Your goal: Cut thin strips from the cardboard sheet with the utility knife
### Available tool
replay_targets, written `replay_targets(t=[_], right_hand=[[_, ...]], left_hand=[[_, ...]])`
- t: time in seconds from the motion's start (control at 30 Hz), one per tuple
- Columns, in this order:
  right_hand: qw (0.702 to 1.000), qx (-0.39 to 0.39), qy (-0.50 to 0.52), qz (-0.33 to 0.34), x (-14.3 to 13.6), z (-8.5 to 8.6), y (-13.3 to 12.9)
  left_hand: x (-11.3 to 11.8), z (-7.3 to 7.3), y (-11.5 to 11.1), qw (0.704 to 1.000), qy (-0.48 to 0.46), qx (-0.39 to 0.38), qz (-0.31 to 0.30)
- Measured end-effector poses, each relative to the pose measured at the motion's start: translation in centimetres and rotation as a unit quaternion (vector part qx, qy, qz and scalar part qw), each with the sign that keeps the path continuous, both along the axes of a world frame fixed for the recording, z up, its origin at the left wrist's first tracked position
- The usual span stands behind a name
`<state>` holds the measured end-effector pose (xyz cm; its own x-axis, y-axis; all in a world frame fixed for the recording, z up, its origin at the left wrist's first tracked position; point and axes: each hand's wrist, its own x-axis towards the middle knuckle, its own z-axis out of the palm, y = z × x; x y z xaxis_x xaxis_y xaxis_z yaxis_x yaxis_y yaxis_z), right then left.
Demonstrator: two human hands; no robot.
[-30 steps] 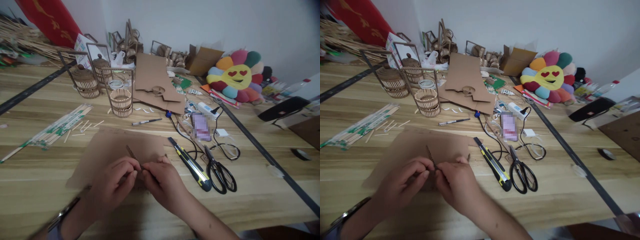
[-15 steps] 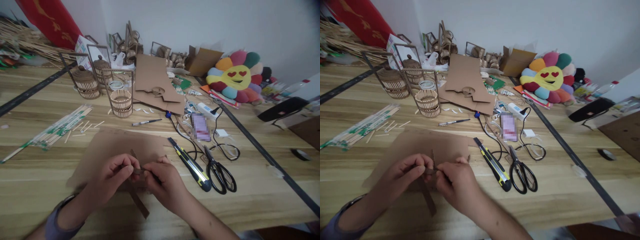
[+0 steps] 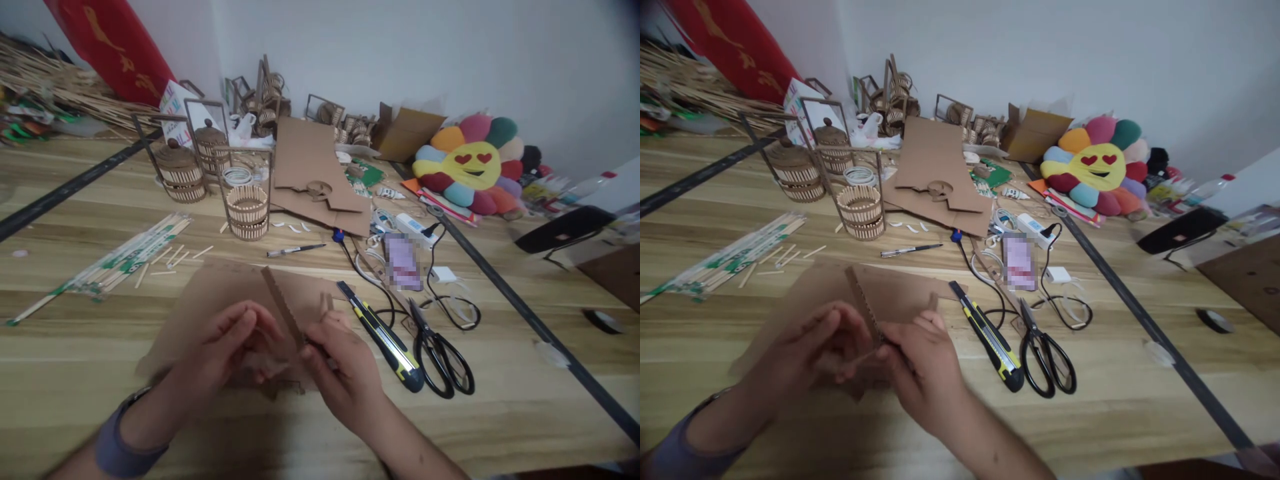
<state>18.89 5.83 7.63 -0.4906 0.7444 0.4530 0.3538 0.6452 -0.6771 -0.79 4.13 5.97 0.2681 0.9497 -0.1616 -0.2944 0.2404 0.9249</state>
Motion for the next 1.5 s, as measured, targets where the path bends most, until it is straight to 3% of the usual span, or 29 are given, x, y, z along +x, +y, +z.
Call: replay_targets(t=[0.17,0.3,0.37,0.43,0.53,0.57,0.63,0.7,0.77,0.87,0.93,1.0,1.07,1.13,1.2,1.27,1.37,1.43,1.5], right_hand=[[0.995,-0.062,-0.028,0.075,-0.5,-0.2,-0.3],[0.995,-0.074,-0.052,0.047,-0.3,-0.6,0.2],[0.998,-0.027,-0.062,-0.014,0.3,-0.9,0.9],[0.989,0.063,-0.051,-0.125,1.1,-0.9,1.7],[0.942,0.197,-0.012,-0.272,1.7,-0.7,2.1],[0.935,0.223,-0.005,-0.274,1.7,-0.7,1.9],[0.953,0.225,-0.003,-0.204,1.2,-0.8,1.1],[0.987,0.135,-0.006,-0.089,0.4,-1.2,0.2],[0.999,-0.037,0.031,-0.001,-0.6,-1.8,-0.6],[0.939,-0.294,0.172,0.056,-1.5,-2.4,-0.9],[0.886,-0.384,0.256,0.039,-1.6,-2.5,-0.8],[0.851,-0.425,0.310,0.005,-1.5,-2.3,-0.4],[0.829,-0.436,0.351,-0.023,-1.3,-2.0,0.0],[0.816,-0.436,0.379,-0.029,-1.0,-1.9,0.5],[0.812,-0.432,0.391,-0.019,-0.8,-1.8,0.9],[0.821,-0.425,0.380,-0.006,-0.6,-1.9,1.1],[0.837,-0.435,0.331,0.032,-0.6,-2.1,0.9],[0.829,-0.464,0.300,0.087,-0.8,-2.1,0.8],[0.821,-0.478,0.281,0.134,-1.1,-2.2,0.7]], left_hand=[[-0.1,-0.8,-0.2,0.988,0.045,0.150,0.000],[-0.5,-0.4,0.0,0.982,0.059,0.158,0.083],[-0.9,0.2,0.4,0.975,0.055,0.147,0.160],[-1.3,0.8,0.7,0.962,0.046,0.144,0.226],[-1.4,1.1,0.6,0.946,0.079,0.180,0.258],[-1.3,1.0,0.3,0.937,0.113,0.205,0.258],[-0.9,0.7,-0.5,0.908,0.208,0.268,0.245],[-0.4,0.3,-1.3,0.866,0.297,0.347,0.203],[0.0,0.1,-1.8,0.821,0.342,0.435,0.143],[0.5,0.1,-1.8,0.761,0.358,0.535,0.081],[0.7,0.1,-1.7,0.748,0.368,0.548,0.069],[0.8,-0.1,-1.7,0.759,0.370,0.532,0.059],[0.7,-0.6,-1.7,0.796,0.347,0.494,0.036],[0.6,-1.1,-1.8,0.868,0.285,0.406,-0.004],[0.5,-1.3,-1.6,0.946,0.176,0.269,-0.044],[0.6,-1.2,-1.2,0.986,0.065,0.132,-0.080],[1.0,-0.6,-0.4,0.989,0.001,0.009,-0.146],[1.4,-0.3,-0.1,0.982,-0.003,-0.034,-0.185],[1.7,-0.2,0.0,0.981,-0.014,-0.060,-0.184]])
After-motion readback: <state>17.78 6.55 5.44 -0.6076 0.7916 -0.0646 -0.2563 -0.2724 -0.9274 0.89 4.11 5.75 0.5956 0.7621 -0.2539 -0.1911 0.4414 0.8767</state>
